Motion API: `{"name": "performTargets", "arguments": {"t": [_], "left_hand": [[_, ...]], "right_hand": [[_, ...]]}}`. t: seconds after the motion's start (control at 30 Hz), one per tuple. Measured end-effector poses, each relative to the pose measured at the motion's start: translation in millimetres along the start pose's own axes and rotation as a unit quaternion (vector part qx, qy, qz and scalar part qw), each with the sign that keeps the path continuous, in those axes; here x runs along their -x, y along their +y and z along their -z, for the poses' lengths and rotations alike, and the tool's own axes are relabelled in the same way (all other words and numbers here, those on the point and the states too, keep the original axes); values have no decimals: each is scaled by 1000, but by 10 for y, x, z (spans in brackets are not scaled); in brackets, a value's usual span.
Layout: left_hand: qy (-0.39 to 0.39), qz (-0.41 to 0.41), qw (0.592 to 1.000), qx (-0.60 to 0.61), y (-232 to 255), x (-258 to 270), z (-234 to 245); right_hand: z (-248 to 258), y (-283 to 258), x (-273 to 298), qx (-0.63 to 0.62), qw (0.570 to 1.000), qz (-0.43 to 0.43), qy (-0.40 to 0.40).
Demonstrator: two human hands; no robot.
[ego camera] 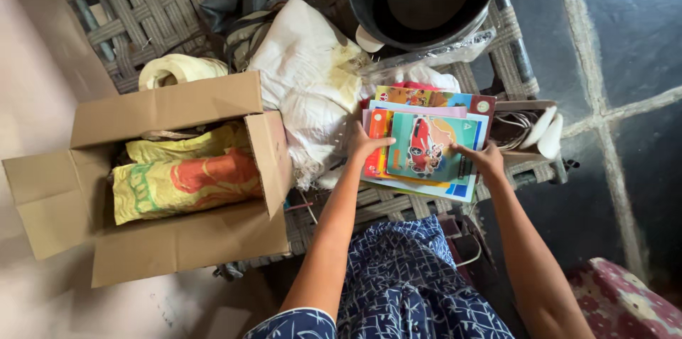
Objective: The person picks up and folds several clothing items and places them into a cardboard box.
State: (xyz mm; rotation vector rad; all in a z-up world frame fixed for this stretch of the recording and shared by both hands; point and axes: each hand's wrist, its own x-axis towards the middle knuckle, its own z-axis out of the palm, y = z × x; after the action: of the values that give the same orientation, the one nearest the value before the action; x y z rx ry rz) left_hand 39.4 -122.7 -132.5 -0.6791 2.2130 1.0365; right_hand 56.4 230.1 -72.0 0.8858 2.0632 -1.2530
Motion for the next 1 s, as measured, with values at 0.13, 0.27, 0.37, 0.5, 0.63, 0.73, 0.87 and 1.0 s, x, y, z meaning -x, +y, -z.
{"name": "performTargets", "arguments": {"t": [0.13,0.27,0.37,0.5,0.63,0.73,0.87,1.0], "left_hand": [[69,-85,992,60,-165,-3,15],[94,-95,988,71,-154,68,257],[121,-121,979,111,-31,246,515],[194,-158,964,90,333,318,867],[201,-169,952,159,959,296,1301],[223,-227,927,196,1440,26,1546],[226,-318,902,184,1937,-630,1611],[219,-315,908,169,2271,-935,1551]], "right_hand": [[-213,125,58,-141,989,47,3],[-219,-193,371,-177,974,134,-31],[-183,-649,660,-157,968,191,-29],[-48,-1384,927,-164,962,215,-40],[136,-2065,924,-150,951,265,-43],[282,-2478,800,-201,939,279,-14],[581,-2966,429,-253,894,368,0],[774,-3394,-329,-211,907,361,57]]}}
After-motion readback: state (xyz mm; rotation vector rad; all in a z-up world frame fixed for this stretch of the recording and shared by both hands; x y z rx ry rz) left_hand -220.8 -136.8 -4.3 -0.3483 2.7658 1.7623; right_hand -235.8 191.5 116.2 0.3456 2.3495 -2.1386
